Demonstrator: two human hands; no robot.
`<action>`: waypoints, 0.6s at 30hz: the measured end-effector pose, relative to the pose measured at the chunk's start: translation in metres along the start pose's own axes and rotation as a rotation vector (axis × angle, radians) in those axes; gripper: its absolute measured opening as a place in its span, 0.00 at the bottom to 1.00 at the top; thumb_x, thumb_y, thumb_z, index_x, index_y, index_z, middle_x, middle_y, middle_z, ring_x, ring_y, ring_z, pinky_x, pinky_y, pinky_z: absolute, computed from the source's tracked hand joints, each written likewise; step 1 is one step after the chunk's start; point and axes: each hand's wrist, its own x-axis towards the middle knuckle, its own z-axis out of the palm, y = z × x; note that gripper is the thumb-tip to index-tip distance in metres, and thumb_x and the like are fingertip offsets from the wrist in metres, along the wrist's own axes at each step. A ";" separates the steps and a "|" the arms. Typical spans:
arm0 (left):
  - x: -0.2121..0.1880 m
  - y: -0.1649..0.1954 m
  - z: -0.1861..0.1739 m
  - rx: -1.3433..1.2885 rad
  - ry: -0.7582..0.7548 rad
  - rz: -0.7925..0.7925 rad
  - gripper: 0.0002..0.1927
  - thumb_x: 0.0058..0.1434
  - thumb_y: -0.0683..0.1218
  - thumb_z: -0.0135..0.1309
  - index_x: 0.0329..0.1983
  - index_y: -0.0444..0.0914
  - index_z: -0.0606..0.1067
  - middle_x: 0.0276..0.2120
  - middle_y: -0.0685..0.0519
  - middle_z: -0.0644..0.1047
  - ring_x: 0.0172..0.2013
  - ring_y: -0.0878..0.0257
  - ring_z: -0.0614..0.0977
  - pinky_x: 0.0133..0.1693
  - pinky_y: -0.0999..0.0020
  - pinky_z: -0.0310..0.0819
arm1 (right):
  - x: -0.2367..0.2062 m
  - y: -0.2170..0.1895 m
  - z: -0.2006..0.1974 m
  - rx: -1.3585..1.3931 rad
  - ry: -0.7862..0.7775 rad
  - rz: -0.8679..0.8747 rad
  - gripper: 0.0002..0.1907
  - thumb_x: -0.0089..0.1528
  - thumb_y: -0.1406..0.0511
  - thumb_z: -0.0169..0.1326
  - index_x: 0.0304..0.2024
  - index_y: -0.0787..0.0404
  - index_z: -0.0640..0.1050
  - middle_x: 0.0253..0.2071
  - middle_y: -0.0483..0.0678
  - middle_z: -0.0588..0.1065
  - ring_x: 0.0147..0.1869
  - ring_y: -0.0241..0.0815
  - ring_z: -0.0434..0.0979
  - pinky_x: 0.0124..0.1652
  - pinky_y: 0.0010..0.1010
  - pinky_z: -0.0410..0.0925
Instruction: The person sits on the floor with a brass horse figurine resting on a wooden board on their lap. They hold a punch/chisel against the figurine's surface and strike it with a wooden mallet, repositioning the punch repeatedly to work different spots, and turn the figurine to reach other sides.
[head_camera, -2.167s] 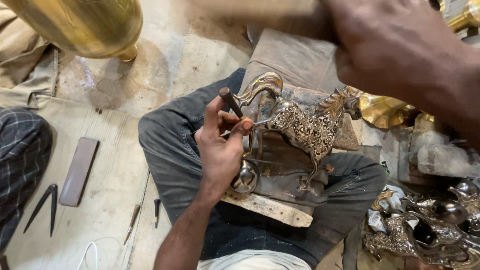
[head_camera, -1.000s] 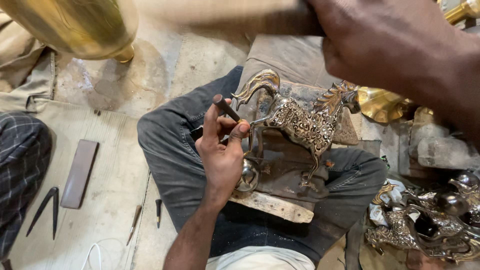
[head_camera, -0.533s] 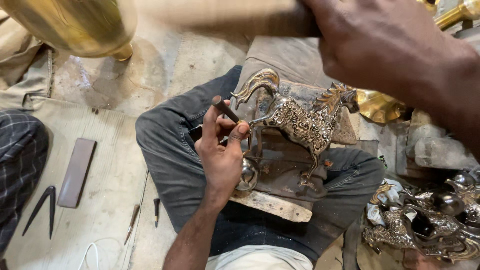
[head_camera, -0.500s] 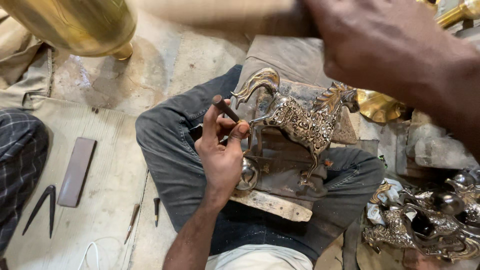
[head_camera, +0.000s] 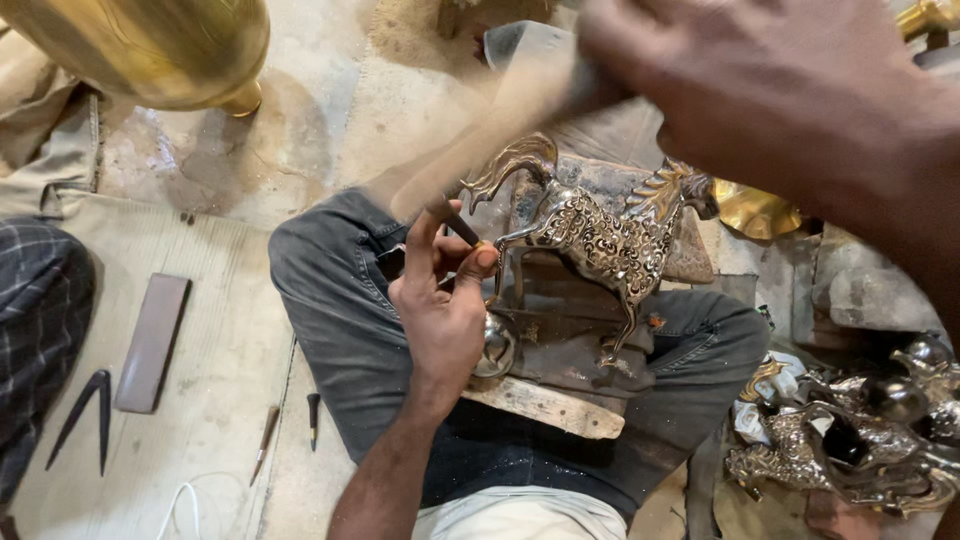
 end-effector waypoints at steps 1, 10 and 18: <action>0.001 0.001 0.000 0.005 -0.001 -0.004 0.30 0.66 0.32 0.57 0.70 0.37 0.67 0.30 0.56 0.76 0.34 0.72 0.79 0.41 0.74 0.80 | 0.000 -0.001 0.000 0.033 0.042 -0.008 0.19 0.59 0.68 0.61 0.53 0.56 0.78 0.37 0.50 0.78 0.32 0.42 0.80 0.28 0.35 0.72; 0.000 0.003 -0.002 -0.075 -0.041 -0.047 0.27 0.67 0.33 0.60 0.68 0.37 0.67 0.31 0.57 0.76 0.37 0.72 0.81 0.42 0.73 0.80 | 0.000 -0.003 0.005 0.032 0.084 -0.009 0.22 0.60 0.69 0.58 0.58 0.59 0.75 0.39 0.52 0.78 0.35 0.43 0.80 0.29 0.34 0.73; -0.003 0.000 -0.004 -0.081 -0.043 -0.027 0.30 0.67 0.32 0.59 0.71 0.38 0.65 0.30 0.56 0.75 0.36 0.73 0.79 0.42 0.74 0.80 | 0.001 -0.005 -0.001 0.226 0.120 -0.006 0.25 0.57 0.75 0.58 0.58 0.60 0.77 0.37 0.54 0.79 0.30 0.44 0.79 0.29 0.33 0.72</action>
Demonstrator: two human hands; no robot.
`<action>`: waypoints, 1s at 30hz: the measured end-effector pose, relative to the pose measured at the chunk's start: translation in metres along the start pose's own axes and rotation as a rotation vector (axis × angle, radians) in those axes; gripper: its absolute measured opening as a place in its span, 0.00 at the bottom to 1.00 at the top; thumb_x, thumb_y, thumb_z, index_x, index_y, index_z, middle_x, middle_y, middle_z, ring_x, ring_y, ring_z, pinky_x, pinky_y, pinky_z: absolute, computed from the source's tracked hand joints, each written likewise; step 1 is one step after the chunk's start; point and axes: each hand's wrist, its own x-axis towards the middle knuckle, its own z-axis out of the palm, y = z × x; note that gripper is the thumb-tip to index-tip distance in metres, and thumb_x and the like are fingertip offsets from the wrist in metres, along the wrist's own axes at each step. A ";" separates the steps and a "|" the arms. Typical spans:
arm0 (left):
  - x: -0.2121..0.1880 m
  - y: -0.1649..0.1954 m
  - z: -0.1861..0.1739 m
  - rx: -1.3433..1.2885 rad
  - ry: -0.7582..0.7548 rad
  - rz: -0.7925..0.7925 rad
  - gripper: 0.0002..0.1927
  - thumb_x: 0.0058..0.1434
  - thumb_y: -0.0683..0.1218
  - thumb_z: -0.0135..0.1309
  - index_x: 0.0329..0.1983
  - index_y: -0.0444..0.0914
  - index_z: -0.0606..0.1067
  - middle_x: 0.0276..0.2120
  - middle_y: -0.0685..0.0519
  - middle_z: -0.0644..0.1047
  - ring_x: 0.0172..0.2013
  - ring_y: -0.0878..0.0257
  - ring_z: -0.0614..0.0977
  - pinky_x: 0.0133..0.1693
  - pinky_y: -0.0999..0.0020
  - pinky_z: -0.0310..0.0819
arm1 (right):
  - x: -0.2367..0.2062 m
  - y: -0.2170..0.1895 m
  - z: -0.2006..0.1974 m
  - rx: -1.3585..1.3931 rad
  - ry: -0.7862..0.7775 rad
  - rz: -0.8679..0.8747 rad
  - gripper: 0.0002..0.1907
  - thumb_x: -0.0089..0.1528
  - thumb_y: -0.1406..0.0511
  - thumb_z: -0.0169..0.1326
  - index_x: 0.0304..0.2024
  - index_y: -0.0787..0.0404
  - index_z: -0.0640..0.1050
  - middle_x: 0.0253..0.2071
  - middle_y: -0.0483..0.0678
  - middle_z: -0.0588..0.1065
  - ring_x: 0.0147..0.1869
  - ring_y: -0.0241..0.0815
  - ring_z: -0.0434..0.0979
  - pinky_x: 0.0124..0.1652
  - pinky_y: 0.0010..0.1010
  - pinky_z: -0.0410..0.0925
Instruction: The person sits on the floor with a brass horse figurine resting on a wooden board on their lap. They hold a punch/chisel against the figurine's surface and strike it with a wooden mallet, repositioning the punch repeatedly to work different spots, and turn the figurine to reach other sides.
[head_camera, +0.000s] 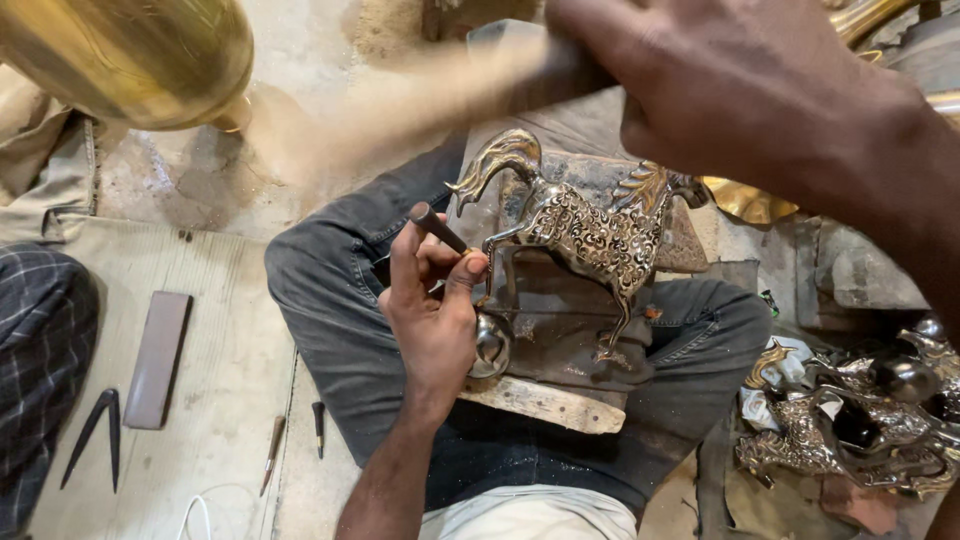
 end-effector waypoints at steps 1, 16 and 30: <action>-0.001 0.000 0.000 -0.023 -0.004 0.003 0.31 0.68 0.32 0.59 0.72 0.38 0.64 0.29 0.57 0.75 0.35 0.73 0.79 0.42 0.75 0.80 | -0.001 0.000 -0.001 -0.088 -0.004 -0.007 0.26 0.55 0.73 0.59 0.57 0.59 0.77 0.37 0.52 0.79 0.31 0.43 0.80 0.28 0.33 0.72; -0.002 0.004 -0.001 0.007 0.018 0.000 0.31 0.66 0.32 0.60 0.70 0.37 0.65 0.29 0.57 0.73 0.34 0.74 0.73 0.42 0.79 0.74 | -0.006 -0.001 0.003 -0.086 -0.055 0.014 0.20 0.63 0.72 0.57 0.58 0.62 0.75 0.38 0.53 0.78 0.32 0.43 0.80 0.28 0.33 0.73; -0.006 -0.001 -0.003 0.007 -0.006 -0.012 0.31 0.66 0.31 0.59 0.71 0.38 0.66 0.31 0.57 0.73 0.35 0.74 0.76 0.42 0.78 0.76 | -0.008 -0.004 0.005 0.054 0.065 -0.006 0.19 0.62 0.74 0.57 0.56 0.69 0.75 0.36 0.58 0.77 0.33 0.50 0.79 0.32 0.40 0.73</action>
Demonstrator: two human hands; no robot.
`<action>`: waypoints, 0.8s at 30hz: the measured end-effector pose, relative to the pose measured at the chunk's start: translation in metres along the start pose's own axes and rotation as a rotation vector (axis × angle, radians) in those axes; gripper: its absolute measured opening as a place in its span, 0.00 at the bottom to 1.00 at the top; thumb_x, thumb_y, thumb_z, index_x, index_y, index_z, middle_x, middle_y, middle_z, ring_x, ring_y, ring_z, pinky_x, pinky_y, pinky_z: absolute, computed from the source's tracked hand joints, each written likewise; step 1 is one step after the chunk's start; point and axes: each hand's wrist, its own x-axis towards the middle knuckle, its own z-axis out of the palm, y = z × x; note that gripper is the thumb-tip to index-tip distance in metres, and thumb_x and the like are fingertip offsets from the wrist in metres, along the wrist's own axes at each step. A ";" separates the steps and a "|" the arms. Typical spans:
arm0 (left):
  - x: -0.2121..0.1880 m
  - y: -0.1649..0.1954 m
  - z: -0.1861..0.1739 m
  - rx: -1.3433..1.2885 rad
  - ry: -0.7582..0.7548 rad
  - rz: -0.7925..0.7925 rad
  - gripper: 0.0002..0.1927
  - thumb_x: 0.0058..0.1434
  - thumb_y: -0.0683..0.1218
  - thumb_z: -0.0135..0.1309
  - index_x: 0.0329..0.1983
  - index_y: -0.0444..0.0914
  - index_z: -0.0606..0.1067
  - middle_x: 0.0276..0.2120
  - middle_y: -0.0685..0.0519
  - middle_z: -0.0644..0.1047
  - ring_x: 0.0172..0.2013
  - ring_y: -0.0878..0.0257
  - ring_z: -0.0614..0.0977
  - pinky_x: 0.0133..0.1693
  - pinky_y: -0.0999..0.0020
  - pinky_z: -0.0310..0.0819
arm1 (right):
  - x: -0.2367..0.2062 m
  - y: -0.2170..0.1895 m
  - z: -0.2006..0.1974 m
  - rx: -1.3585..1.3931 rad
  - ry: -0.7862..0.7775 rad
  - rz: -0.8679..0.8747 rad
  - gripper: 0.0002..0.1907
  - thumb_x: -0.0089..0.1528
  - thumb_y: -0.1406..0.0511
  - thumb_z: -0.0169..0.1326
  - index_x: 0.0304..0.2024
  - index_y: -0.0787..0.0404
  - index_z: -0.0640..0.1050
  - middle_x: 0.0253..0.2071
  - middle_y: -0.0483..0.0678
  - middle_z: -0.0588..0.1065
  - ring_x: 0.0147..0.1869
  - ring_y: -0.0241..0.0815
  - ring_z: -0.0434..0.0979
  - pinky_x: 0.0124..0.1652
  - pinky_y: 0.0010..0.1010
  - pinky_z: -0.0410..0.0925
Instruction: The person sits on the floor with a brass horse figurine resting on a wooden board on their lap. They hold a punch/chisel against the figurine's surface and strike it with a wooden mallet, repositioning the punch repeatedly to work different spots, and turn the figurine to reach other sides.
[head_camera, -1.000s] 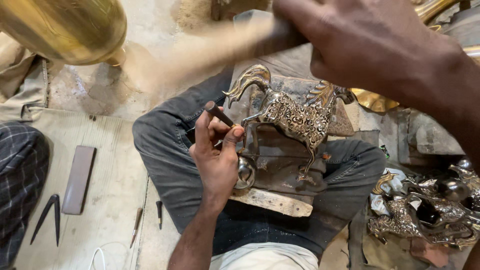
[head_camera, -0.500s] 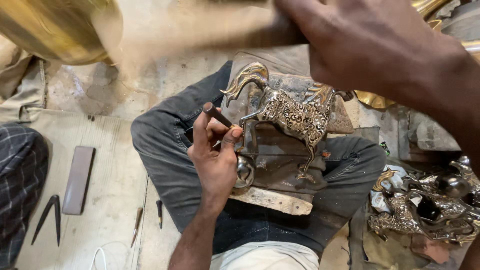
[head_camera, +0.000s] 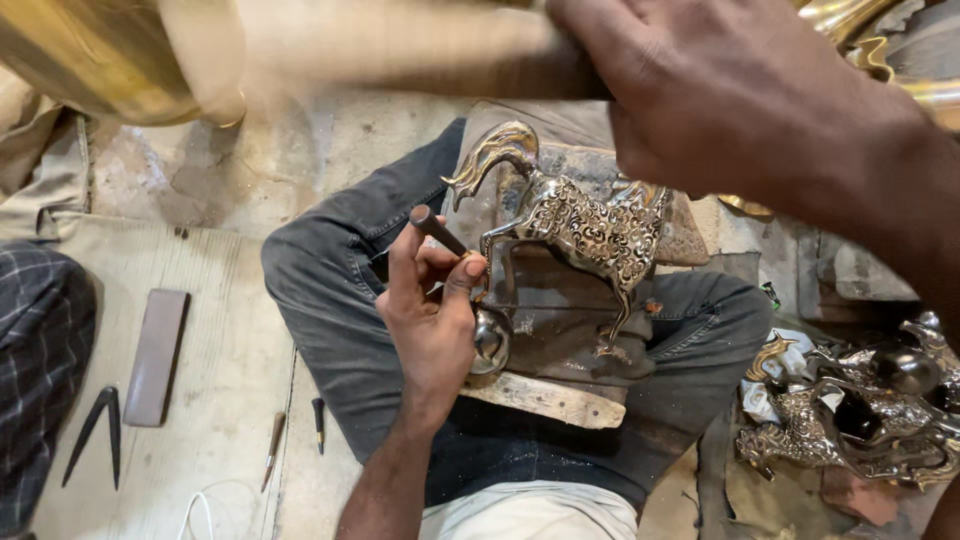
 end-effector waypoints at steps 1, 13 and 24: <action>0.000 0.000 0.000 0.002 0.001 0.004 0.32 0.66 0.31 0.59 0.71 0.38 0.65 0.31 0.58 0.73 0.34 0.74 0.75 0.41 0.79 0.76 | 0.000 0.000 -0.001 -0.081 -0.020 -0.048 0.19 0.60 0.73 0.57 0.55 0.67 0.76 0.36 0.58 0.77 0.32 0.49 0.79 0.31 0.40 0.74; -0.002 0.003 -0.003 0.026 -0.038 0.016 0.29 0.68 0.31 0.59 0.69 0.38 0.66 0.30 0.57 0.74 0.35 0.73 0.77 0.42 0.77 0.77 | -0.004 0.001 0.002 -0.102 -0.011 -0.059 0.22 0.56 0.72 0.59 0.54 0.65 0.77 0.35 0.57 0.77 0.33 0.50 0.80 0.31 0.40 0.73; -0.006 0.002 -0.004 0.039 -0.040 0.008 0.28 0.68 0.30 0.56 0.69 0.38 0.67 0.34 0.56 0.73 0.37 0.72 0.78 0.45 0.77 0.77 | -0.010 0.004 -0.001 -0.041 -0.174 0.058 0.18 0.55 0.74 0.58 0.50 0.65 0.78 0.35 0.57 0.77 0.32 0.52 0.80 0.31 0.42 0.73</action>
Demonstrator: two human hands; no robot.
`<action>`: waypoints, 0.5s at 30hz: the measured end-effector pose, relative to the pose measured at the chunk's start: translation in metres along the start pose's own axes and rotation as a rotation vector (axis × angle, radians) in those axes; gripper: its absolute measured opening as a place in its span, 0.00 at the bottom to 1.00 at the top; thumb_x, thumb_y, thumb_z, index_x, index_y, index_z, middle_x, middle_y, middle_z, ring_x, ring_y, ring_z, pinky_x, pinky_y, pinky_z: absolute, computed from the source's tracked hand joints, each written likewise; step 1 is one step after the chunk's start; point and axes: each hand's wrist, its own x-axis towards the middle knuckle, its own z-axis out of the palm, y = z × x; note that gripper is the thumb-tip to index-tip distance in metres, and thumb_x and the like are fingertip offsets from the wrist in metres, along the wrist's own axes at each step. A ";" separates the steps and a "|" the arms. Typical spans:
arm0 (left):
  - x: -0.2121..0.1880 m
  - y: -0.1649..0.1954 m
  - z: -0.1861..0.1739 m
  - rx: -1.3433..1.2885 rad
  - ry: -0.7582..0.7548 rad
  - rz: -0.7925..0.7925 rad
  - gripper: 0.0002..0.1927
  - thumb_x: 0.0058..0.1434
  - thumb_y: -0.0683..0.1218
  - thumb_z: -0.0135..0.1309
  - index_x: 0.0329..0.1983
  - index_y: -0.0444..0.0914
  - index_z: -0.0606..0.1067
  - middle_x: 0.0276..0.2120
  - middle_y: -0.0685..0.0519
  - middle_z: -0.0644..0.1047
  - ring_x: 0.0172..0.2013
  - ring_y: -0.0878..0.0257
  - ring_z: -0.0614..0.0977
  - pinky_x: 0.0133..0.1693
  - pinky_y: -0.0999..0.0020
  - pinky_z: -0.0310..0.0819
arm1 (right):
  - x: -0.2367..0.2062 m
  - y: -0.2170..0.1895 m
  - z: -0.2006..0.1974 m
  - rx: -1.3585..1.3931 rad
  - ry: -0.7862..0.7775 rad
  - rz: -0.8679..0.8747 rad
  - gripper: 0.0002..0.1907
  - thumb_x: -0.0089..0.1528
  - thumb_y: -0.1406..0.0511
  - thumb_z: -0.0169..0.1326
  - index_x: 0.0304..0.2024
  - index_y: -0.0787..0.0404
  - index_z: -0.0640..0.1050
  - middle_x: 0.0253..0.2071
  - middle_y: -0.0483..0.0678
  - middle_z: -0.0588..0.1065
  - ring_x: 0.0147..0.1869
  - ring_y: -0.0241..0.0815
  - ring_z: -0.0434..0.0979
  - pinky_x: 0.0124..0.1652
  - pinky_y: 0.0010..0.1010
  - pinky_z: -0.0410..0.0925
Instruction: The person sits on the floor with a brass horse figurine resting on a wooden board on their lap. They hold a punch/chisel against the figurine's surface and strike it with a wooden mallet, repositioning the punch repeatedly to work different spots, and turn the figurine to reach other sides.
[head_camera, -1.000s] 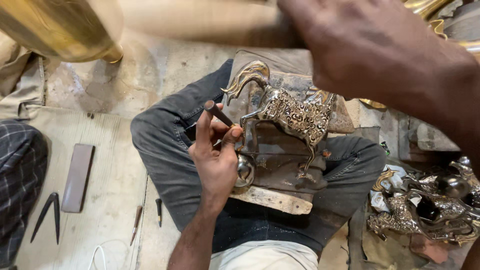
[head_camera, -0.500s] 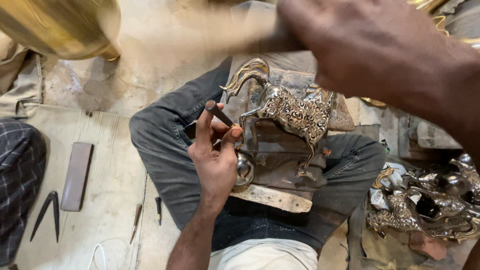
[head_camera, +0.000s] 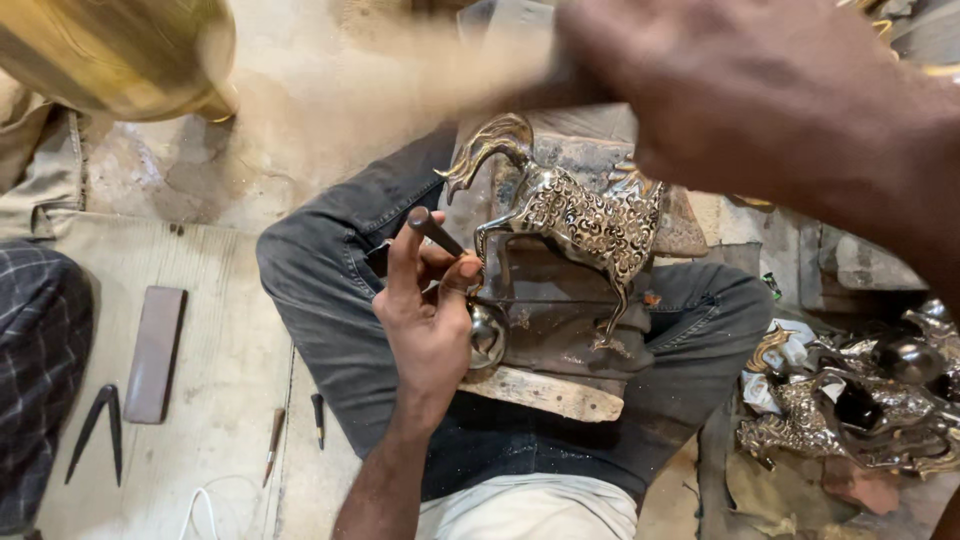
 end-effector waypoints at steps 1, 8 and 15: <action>0.000 0.000 0.000 0.000 -0.011 0.004 0.26 0.69 0.30 0.55 0.68 0.38 0.69 0.35 0.56 0.73 0.39 0.72 0.79 0.46 0.77 0.79 | -0.001 -0.001 0.001 -0.019 0.056 -0.049 0.20 0.55 0.73 0.59 0.50 0.64 0.78 0.35 0.57 0.77 0.32 0.51 0.80 0.30 0.41 0.73; -0.001 0.001 -0.001 -0.013 0.016 0.010 0.30 0.67 0.32 0.60 0.70 0.38 0.65 0.31 0.58 0.72 0.34 0.73 0.74 0.40 0.80 0.73 | -0.003 -0.006 0.001 -0.159 0.095 -0.098 0.23 0.56 0.68 0.59 0.55 0.61 0.78 0.35 0.54 0.78 0.30 0.43 0.80 0.28 0.35 0.73; 0.001 0.002 -0.002 0.039 0.004 0.010 0.29 0.66 0.32 0.60 0.69 0.38 0.67 0.31 0.58 0.73 0.33 0.73 0.74 0.39 0.78 0.74 | -0.008 -0.003 0.001 -0.181 0.020 -0.043 0.19 0.58 0.71 0.60 0.53 0.62 0.78 0.36 0.52 0.79 0.32 0.42 0.81 0.32 0.32 0.75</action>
